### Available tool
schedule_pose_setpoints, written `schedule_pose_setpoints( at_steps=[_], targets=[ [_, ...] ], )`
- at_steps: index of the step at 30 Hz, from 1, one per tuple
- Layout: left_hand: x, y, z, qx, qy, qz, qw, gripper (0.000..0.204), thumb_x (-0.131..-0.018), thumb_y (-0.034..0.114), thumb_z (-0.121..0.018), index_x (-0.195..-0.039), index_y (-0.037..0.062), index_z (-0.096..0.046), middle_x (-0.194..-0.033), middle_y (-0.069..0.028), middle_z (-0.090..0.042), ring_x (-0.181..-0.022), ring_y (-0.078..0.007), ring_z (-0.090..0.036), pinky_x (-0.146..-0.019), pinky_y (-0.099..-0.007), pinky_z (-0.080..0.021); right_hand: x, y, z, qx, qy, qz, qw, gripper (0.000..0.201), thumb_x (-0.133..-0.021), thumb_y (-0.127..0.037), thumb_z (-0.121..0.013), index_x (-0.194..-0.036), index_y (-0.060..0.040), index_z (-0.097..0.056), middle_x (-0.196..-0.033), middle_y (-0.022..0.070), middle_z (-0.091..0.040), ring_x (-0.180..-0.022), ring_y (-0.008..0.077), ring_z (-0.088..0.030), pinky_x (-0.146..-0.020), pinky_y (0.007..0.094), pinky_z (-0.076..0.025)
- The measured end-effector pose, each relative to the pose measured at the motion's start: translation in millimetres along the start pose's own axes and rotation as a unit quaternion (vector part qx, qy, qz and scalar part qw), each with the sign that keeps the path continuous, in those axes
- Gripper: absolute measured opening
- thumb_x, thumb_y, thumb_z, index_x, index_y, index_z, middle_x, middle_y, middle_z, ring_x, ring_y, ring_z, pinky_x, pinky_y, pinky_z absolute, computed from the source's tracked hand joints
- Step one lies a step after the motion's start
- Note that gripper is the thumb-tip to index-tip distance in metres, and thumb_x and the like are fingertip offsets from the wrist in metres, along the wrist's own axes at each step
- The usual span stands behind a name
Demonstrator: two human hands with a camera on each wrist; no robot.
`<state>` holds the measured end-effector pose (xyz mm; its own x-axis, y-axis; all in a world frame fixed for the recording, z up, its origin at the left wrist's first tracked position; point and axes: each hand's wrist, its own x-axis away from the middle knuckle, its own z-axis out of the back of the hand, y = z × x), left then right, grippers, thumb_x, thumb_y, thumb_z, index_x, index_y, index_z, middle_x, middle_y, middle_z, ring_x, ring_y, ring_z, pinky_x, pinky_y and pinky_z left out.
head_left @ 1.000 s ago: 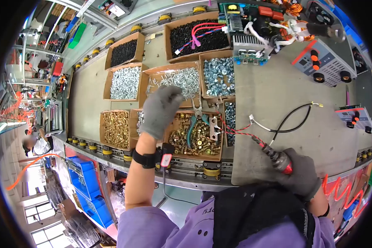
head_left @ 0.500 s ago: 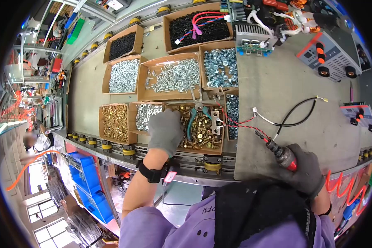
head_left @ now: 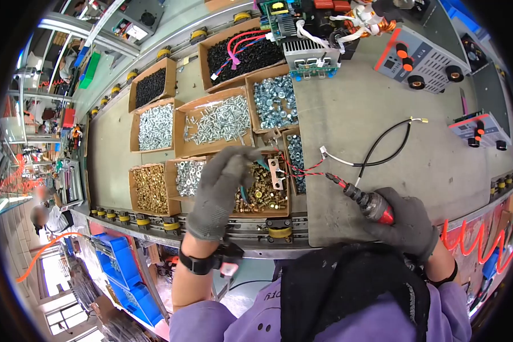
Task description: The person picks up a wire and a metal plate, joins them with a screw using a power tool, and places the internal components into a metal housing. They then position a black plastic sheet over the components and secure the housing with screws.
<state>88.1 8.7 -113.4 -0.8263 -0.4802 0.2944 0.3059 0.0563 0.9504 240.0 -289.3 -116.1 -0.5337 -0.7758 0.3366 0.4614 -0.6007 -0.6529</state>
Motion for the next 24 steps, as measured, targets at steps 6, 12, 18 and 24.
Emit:
schedule_pose_setpoints(
  at_steps=[6,12,18,24],
  targets=[
    [-12,-7,-69,0.305,-0.098,0.119,0.94,0.035,-0.096,0.018,-0.054,-0.126,-0.0005,-0.051,-0.11,-0.0135,-0.063,-0.091,-0.0229,-0.065,-0.088,-0.0379,-0.053,10,-12,3,-0.066,0.012,0.018,0.998,0.055,-0.073,-0.041,-0.075,-0.111,-0.0053,-0.058,-0.076,0.0188,-0.066,-0.071,0.0387,-0.065,-0.062,0.045,-0.049],
    [-13,-9,-82,0.291,-0.121,0.14,0.939,0.041,-0.098,0.028,-0.054,-0.125,-0.0017,-0.05,-0.114,-0.0164,-0.063,-0.096,-0.0253,-0.067,-0.092,-0.041,-0.053,10,-11,1,-0.064,0.014,0.001,0.998,0.053,-0.075,-0.04,-0.074,-0.111,-0.0055,-0.056,-0.075,0.0181,-0.065,-0.069,0.0386,-0.065,-0.06,0.0459,-0.049],
    [-4,-13,-95,0.244,-0.1,0.071,0.962,0.037,-0.097,0.027,-0.055,-0.122,0.0003,-0.052,-0.114,-0.0166,-0.062,-0.108,-0.0274,-0.062,-0.095,-0.0405,-0.05,8,-15,7,-0.046,-0.029,-0.044,0.998,0.055,-0.075,-0.039,-0.075,-0.113,-0.0042,-0.056,-0.08,0.0192,-0.066,-0.073,0.039,-0.066,-0.064,0.0453,-0.05],
    [0,-21,-96,0.411,-0.172,0.055,0.894,0.041,-0.099,0.021,-0.053,-0.133,-0.0006,-0.045,-0.124,-0.0179,-0.058,-0.114,-0.0287,-0.059,-0.099,-0.0407,-0.047,8,-8,10,-0.217,-0.108,-0.045,0.969,0.056,-0.077,-0.042,-0.072,-0.113,-0.0017,-0.056,-0.084,0.0195,-0.066,-0.078,0.0326,-0.066,-0.069,0.0403,-0.05]
  ],
)
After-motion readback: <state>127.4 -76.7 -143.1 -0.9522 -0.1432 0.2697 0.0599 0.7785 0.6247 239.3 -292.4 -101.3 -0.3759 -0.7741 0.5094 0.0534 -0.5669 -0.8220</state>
